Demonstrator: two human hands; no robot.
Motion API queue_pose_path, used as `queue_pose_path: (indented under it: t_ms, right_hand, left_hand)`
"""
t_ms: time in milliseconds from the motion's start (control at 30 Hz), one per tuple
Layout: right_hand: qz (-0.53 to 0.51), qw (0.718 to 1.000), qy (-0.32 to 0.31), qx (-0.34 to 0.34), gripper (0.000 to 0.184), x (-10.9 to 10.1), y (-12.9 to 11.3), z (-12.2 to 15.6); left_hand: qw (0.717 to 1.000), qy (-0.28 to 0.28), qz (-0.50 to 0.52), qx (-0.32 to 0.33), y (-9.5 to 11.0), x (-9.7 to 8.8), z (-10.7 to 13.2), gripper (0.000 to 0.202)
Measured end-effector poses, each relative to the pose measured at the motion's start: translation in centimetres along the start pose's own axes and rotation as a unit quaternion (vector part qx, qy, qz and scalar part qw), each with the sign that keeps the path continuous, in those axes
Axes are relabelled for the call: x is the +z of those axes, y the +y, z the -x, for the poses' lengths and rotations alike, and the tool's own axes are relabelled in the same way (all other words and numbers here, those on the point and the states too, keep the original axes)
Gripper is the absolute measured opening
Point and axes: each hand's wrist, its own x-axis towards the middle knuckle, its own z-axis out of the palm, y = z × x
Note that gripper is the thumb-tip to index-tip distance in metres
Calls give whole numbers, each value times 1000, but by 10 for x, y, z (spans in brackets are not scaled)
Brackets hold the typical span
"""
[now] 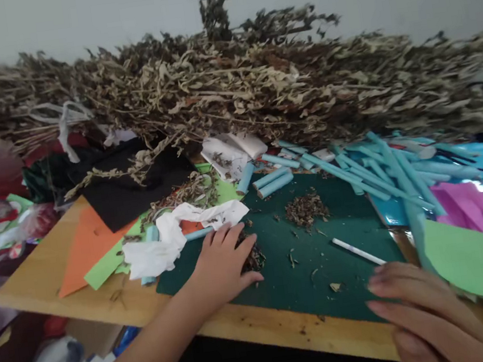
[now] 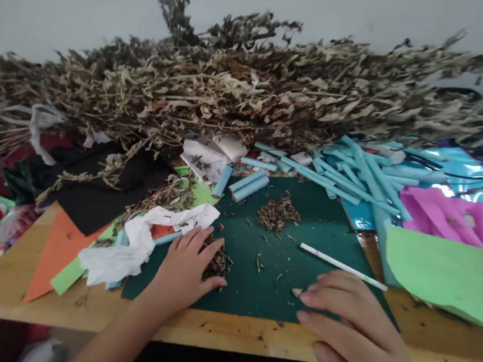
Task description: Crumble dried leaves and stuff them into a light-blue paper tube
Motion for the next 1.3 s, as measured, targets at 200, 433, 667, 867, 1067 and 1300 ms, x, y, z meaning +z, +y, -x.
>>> queue_pose_path:
  t_ms: [200,433,667,867,1067,1300]
  right_hand:
    - [-49,996,-36,-73,28,14,5,-33]
    - [73,992,-98,-36,19,16,-9,-61]
    - [-136,970,-87,180,34,56,7,-89]
    - [-425,815,55,389,54,115,-6,-94]
    - [-413,829,67,371,52,124,-23,-86]
    - [-382,873,26,303,46,121,-22,-78]
  left_hand:
    - [999,-30,2,22,1,-5,-2,27]
    - [995,-1,98,-3,3,-6,-12,13]
    - [763,89,620,-159,19,-20,-39,6]
    - [417,184,857,-240,52,-8,-37,9]
    - [428,253,812,-304,71,1,-28,30]
    - [592,290,698,-279,66,10,-26,48]
